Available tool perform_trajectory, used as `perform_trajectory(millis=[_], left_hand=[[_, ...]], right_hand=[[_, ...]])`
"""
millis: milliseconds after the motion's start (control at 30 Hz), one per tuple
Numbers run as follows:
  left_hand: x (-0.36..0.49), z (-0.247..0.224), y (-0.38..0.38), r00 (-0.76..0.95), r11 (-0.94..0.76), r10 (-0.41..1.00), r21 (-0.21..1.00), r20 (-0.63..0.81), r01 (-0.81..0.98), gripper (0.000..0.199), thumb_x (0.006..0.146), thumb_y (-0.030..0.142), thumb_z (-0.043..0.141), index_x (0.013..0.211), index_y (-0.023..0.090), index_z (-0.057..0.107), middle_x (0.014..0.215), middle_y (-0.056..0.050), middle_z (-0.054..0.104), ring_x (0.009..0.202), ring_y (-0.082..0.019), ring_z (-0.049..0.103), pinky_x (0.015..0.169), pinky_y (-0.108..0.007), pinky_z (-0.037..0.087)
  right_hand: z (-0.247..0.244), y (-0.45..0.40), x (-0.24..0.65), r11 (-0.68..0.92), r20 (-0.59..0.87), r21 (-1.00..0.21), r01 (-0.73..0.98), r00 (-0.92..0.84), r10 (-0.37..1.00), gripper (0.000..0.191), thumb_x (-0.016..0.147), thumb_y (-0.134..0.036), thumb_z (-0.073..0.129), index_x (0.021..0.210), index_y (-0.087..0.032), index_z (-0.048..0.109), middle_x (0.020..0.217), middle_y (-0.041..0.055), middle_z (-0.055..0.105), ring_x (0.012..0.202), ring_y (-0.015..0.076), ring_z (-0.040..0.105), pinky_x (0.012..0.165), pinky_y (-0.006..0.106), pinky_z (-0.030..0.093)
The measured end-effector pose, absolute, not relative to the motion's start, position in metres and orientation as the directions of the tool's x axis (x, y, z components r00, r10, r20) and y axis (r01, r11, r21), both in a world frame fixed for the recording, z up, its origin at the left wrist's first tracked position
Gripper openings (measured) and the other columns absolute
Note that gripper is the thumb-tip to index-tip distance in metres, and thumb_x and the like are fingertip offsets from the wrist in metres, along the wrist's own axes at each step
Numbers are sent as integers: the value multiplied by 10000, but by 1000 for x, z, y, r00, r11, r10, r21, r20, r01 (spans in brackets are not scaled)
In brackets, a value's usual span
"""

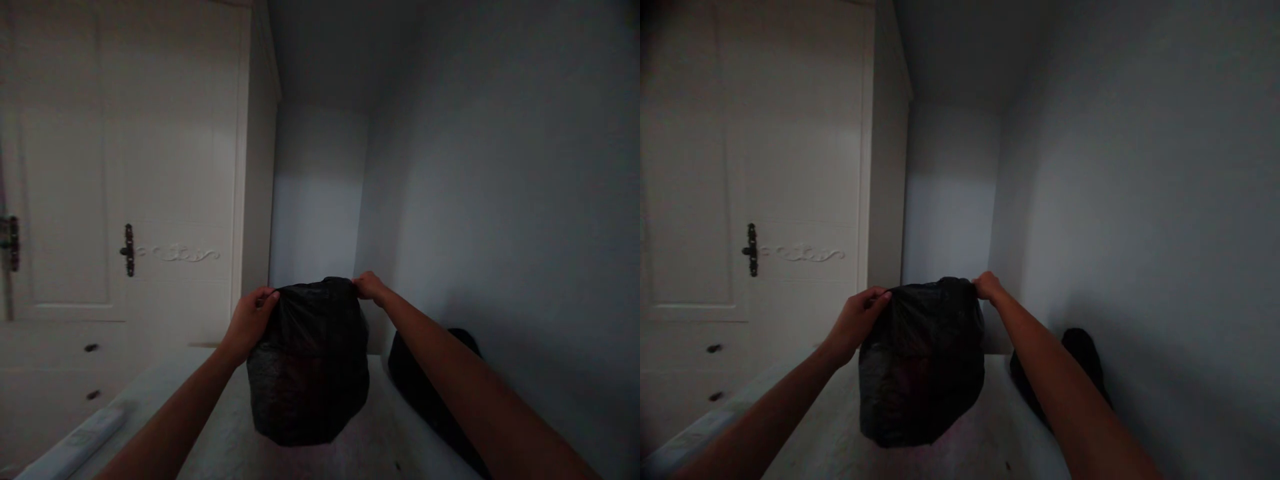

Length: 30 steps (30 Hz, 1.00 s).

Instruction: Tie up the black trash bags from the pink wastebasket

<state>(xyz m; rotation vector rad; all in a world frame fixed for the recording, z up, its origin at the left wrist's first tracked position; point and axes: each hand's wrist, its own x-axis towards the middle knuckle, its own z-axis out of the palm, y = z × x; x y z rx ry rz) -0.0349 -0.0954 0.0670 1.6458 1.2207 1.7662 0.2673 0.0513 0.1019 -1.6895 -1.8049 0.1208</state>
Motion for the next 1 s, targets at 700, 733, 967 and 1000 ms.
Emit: perform_trajectory(millis=[700, 733, 967, 1000], left_hand=[[-17, 96, -91, -357, -525, 816, 842, 455, -128, 499, 649, 662, 798, 805, 210, 655, 699, 40, 610, 629, -143, 545, 587, -274, 458], [-16, 95, -91, -343, -516, 824, 847, 451, -126, 492, 643, 655, 799, 789, 211, 646, 688, 44, 596, 620, -139, 532, 574, -269, 449], [-24, 87, -85, -360, -554, 794, 827, 489, -98, 438, 707, 622, 752, 819, 218, 626, 699, 53, 574, 646, -132, 514, 563, -239, 412], [-26, 86, -84, -377, -563, 783, 821, 494, -94, 433, 714, 615, 751, 830, 216, 628, 712, 52, 582, 658, -132, 518, 575, -238, 416]], right_hand=[[149, 56, 247, 193, 595, -676, 712, 372, 713, 420, 1051, -290, 346, 1261, -85, 646, 1229, 278, 705, 1164, 346, 660, 958, 416, 490], [153, 56, 247, 213, 603, -676, 705, 364, 710, 408, 1046, -282, 351, 1249, -89, 647, 1227, 272, 705, 1169, 340, 652, 963, 410, 487], [185, 48, 232, 486, 722, -607, 628, 180, 668, 295, 1001, -303, 399, 1044, -163, 655, 1188, 159, 710, 1083, 244, 627, 957, 336, 484], [190, 46, 226, 534, 743, -589, 606, 147, 653, 288, 1002, -317, 400, 1035, -167, 644, 1173, 146, 706, 1065, 234, 625, 936, 329, 490]])
